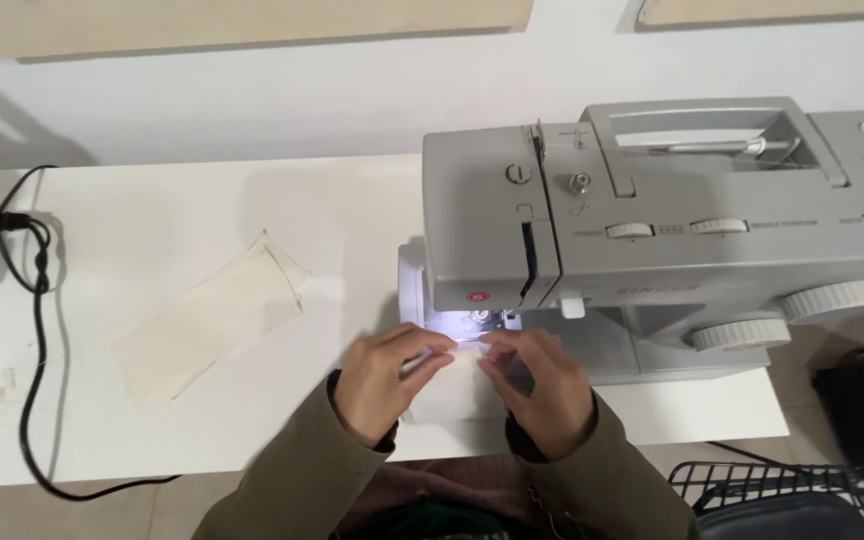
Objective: Sewing small pieces of white fabric using a sewing machine and trimming excess thread with snips.
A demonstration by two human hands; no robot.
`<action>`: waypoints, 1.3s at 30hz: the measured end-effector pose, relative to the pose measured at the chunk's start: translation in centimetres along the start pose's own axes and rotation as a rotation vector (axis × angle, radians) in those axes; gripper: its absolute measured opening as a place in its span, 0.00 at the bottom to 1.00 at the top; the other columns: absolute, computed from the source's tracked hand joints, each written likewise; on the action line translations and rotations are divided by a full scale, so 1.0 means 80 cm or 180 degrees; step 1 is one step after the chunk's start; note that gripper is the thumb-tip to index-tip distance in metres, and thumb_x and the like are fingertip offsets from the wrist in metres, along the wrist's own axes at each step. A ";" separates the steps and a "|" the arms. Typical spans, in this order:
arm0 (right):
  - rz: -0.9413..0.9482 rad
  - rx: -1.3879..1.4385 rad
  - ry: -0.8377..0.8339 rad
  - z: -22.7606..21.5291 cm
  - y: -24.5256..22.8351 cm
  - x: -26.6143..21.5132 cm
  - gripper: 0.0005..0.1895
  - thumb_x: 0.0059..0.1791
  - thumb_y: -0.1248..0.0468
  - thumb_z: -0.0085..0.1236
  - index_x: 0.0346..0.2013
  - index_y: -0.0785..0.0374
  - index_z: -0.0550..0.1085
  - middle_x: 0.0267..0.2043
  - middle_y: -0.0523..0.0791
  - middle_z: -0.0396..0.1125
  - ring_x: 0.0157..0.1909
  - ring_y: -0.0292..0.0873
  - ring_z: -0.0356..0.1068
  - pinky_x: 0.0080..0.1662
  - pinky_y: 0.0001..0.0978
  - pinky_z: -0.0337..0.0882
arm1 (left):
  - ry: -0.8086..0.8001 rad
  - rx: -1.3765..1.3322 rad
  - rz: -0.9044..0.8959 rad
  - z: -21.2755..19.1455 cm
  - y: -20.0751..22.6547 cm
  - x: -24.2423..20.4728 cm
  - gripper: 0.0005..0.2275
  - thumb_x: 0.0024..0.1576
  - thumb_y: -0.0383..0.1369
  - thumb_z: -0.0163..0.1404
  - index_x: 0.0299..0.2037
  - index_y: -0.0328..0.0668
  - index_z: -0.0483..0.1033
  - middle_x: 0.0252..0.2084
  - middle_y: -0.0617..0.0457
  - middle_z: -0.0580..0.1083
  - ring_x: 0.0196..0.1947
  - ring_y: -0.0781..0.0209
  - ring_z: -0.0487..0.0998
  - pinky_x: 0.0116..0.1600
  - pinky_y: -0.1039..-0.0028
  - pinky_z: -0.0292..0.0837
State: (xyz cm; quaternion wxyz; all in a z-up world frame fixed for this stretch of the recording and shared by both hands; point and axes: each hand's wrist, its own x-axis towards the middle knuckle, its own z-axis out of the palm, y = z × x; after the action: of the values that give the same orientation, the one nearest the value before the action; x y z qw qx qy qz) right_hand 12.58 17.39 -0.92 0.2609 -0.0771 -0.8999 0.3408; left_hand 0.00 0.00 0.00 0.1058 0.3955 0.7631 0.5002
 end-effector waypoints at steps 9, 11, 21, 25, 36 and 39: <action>-0.0582 -0.0271 0.0223 0.017 0.021 0.017 0.11 0.42 0.72 0.66 0.37 0.63 0.75 0.41 0.48 0.69 0.41 0.48 0.69 0.40 0.36 0.71 | 0.0643 0.1150 0.1020 0.014 -0.078 0.017 0.05 0.55 0.28 0.61 0.39 0.41 0.80 0.40 0.50 0.78 0.39 0.57 0.79 0.44 0.71 0.77; -0.0670 -0.0300 0.0207 0.016 0.022 0.018 0.11 0.41 0.73 0.66 0.37 0.64 0.76 0.40 0.48 0.69 0.41 0.48 0.69 0.39 0.36 0.70 | 0.0715 0.1295 0.0890 -0.014 -0.041 0.027 0.07 0.50 0.29 0.62 0.38 0.41 0.81 0.38 0.52 0.78 0.38 0.54 0.77 0.44 0.69 0.75; -0.1038 -0.0744 0.0151 -0.005 0.017 0.024 0.11 0.41 0.66 0.69 0.39 0.58 0.83 0.40 0.43 0.71 0.41 0.44 0.68 0.42 0.37 0.69 | 0.0384 0.1645 0.1175 -0.014 -0.053 0.048 0.04 0.52 0.22 0.56 0.33 0.37 0.74 0.33 0.49 0.72 0.31 0.52 0.72 0.37 0.64 0.68; -0.1112 -0.0836 0.0138 -0.014 0.015 0.030 0.13 0.40 0.63 0.69 0.40 0.55 0.83 0.42 0.46 0.71 0.41 0.46 0.68 0.42 0.38 0.68 | 0.0663 0.1997 0.1026 -0.017 -0.111 0.056 0.05 0.55 0.18 0.51 0.34 0.37 0.74 0.33 0.46 0.72 0.32 0.54 0.72 0.37 0.66 0.67; -0.1025 -0.0841 0.0089 0.006 0.041 0.041 0.12 0.45 0.60 0.68 0.43 0.52 0.83 0.39 0.47 0.71 0.37 0.48 0.72 0.32 0.37 0.71 | 0.0811 0.1839 0.0746 -0.043 -0.130 0.076 0.05 0.52 0.18 0.51 0.36 0.32 0.72 0.37 0.44 0.72 0.38 0.47 0.74 0.42 0.63 0.70; -0.0761 -0.0970 -0.0099 0.008 0.044 0.038 0.12 0.45 0.59 0.69 0.43 0.50 0.83 0.30 0.44 0.67 0.31 0.48 0.69 0.32 0.40 0.70 | 0.1068 0.2498 0.0906 -0.059 -0.068 0.062 0.15 0.49 0.17 0.49 0.48 0.24 0.75 0.45 0.40 0.75 0.45 0.42 0.76 0.47 0.61 0.71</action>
State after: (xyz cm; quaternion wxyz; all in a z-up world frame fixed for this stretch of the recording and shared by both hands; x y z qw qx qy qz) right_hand 9.56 20.66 -2.36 0.2709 -0.0029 -0.9478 0.1684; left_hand -8.65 -0.68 -1.22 -0.2472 0.4202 0.8396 0.2397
